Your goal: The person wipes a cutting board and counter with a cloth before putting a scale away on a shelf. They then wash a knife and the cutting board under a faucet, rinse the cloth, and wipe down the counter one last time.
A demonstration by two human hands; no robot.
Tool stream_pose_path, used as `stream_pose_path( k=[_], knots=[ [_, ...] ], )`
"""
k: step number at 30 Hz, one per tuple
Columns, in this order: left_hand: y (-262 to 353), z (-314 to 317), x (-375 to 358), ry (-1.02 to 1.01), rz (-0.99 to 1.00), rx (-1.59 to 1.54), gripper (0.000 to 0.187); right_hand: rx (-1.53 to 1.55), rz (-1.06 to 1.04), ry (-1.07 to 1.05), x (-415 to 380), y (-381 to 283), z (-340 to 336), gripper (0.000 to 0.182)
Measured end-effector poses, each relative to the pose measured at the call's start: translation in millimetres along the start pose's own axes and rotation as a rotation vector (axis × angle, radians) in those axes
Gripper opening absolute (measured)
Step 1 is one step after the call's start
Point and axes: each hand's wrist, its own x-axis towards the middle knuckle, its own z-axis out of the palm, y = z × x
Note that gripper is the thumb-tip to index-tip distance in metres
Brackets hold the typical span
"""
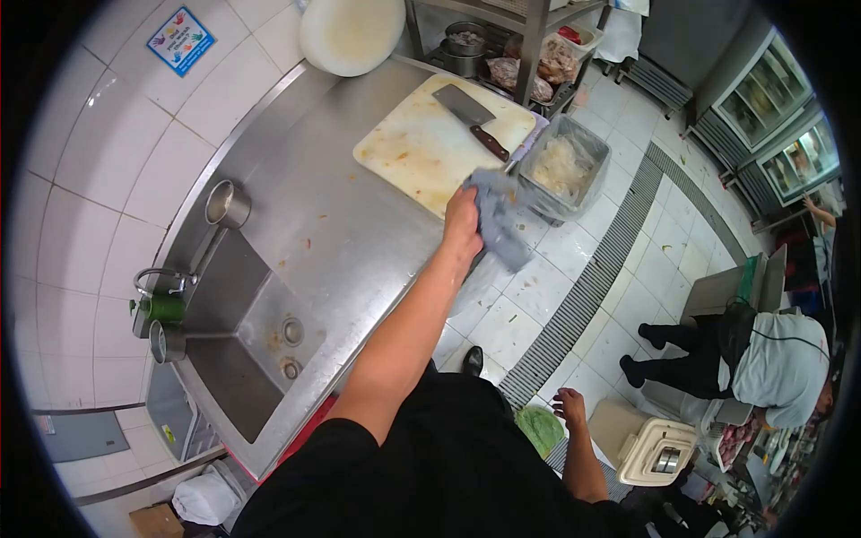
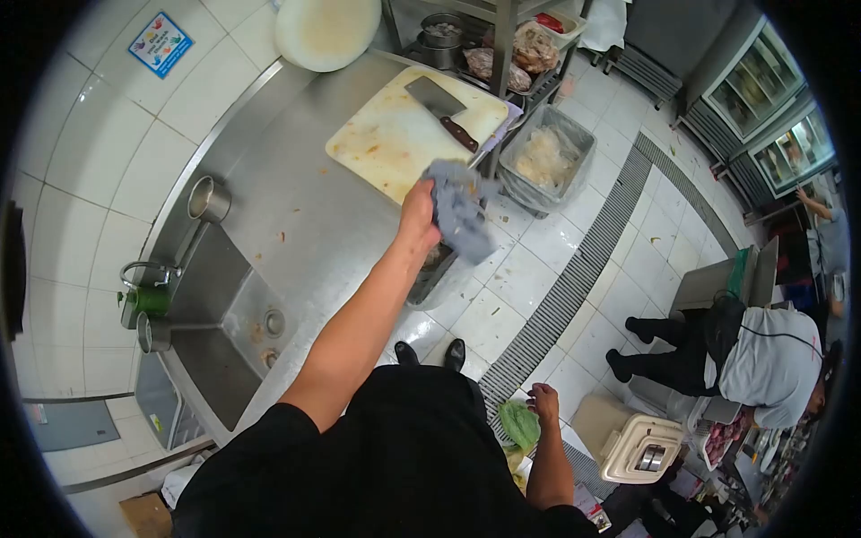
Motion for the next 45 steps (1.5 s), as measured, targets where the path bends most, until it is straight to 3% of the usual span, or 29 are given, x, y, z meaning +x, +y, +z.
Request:
stream_pose_path(
  k=[4, 6, 7, 9, 10, 12, 13, 15, 16, 18, 23, 24, 27, 28, 30, 31, 34, 38, 40, 42, 43, 44, 45],
  knots=[
    [65.9, 39.0, -3.3, 0.041, 0.197, -0.085, 0.022, 0.048, 0.038, 0.035, -19.0, 9.4, 1.0, 0.029],
    [104.6, 45.2, -15.7, 0.034, 0.544, 0.01, 0.023, 0.026, 0.055, 0.038, -27.4, 19.8, 4.4, 0.029],
    [118.9, 34.4, -13.8, 0.041, 0.551, 0.004, 0.023, 0.011, 0.077, 0.048, -33.2, 23.9, 4.8, 0.028],
    [145.2, 4.6, 0.4, 0.358, 0.66, 0.352, 0.031, 0.001, 0.085, 0.038, -46.5, 29.4, 8.1, 0.028],
    [154.4, -12.1, 10.2, 0.364, 0.662, 0.342, 0.031, 0.004, 0.099, 0.051, -52.2, 29.6, 9.0, 0.028],
    [160.7, -59.3, 40.0, 0.804, 0.77, 0.913, 0.044, -0.003, 0.097, 0.062, -65.8, 28.6, 9.1, 0.028],
    [158.0, -86.3, 57.2, 0.81, 0.762, 0.902, 0.044, 0.0, 0.097, 0.07, -72.3, 27.6, 8.3, 0.027],
    [148.8, -139.8, 88.0, 0.741, 0.718, 1.548, 0.054, -0.04, 0.101, 0.091, -83.5, 28.6, 3.6, 0.028],
    [145.5, -157.6, 95.4, 0.754, 0.708, 1.535, 0.054, -0.067, 0.103, 0.101, -86.8, 24.5, 3.8, 0.028],
    [138.2, -180.7, 99.2, 0.642, 0.529, 1.884, 0.055, -0.108, 0.098, 0.134, -96.7, 15.7, 3.7, 0.028],
    [174.8, -238.0, 62.1, 0.75, 0.451, 1.972, 0.046, -0.18, 0.109, 0.14, -95.5, -5.6, 21.6, 0.029],
    [192.1, -260.9, 38.7, 0.815, 0.391, 2.026, 0.044, -0.207, 0.088, 0.124, -91.6, -10.7, 28.8, 0.029],
    [245.8, -399.3, -65.4, 1.123, 0.711, 2.087, 0.03, -0.157, 0.043, 0.08, -76.3, -23.5, 50.2, 0.029],
    [271.0, -456.8, -108.8, 1.151, 0.651, 1.853, 0.024, -0.119, 0.005, 0.064, -74.3, -26.2, 56.8, 0.03],
    [300.3, -607.0, -203.7, 1.205, 0.411, 2.054, 0.023, -0.111, -0.012, 0.043, -73.7, -35.2, 71.5, 0.031],
    [320.5, -538.0, -235.2, 1.57, 0.062, 1.678, 0.028, -0.118, -0.021, 0.022, -75.6, -34.9, 77.6, 0.031],
    [349.6, -480.5, -284.1, 1.63, 0.103, 1.669, 0.036, -0.152, 0.006, 0.008, -79.3, -24.7, 85.1, 0.032],
    [384.1, -457.9, -244.4, 1.146, 0.603, 1.374, 0.04, -0.236, 0.082, -0.006, -74.7, -24.5, 85.9, 0.032],
    [386.5, -357.5, -192.0, 0.925, 0.515, 1.156, 0.042, -0.242, 0.062, 0.023, -76.2, -31.1, 85.7, 0.03],
    [368.7, -352.9, -99.8, 0.78, 0.732, 1.26, 0.044, -0.209, 0.027, 0.044, -80.1, -44.1, 85.2, 0.03],
    [359.4, -228.3, -102.9, 0.833, 0.515, 1.18, 0.044, -0.173, -0.01, 0.057, -82.7, -50.1, 83.4, 0.029],
    [349.6, -217.8, -63.7, 0.68, 0.45, 1.153, 0.046, -0.16, -0.03, 0.089, -89.9, -58.4, 87.6, 0.027],
    [329.2, -234.6, -5.4, 0.613, 0.535, 1.388, 0.048, -0.155, -0.029, 0.104, -98.3, -62.9, 89.4, 0.027]
  ],
)
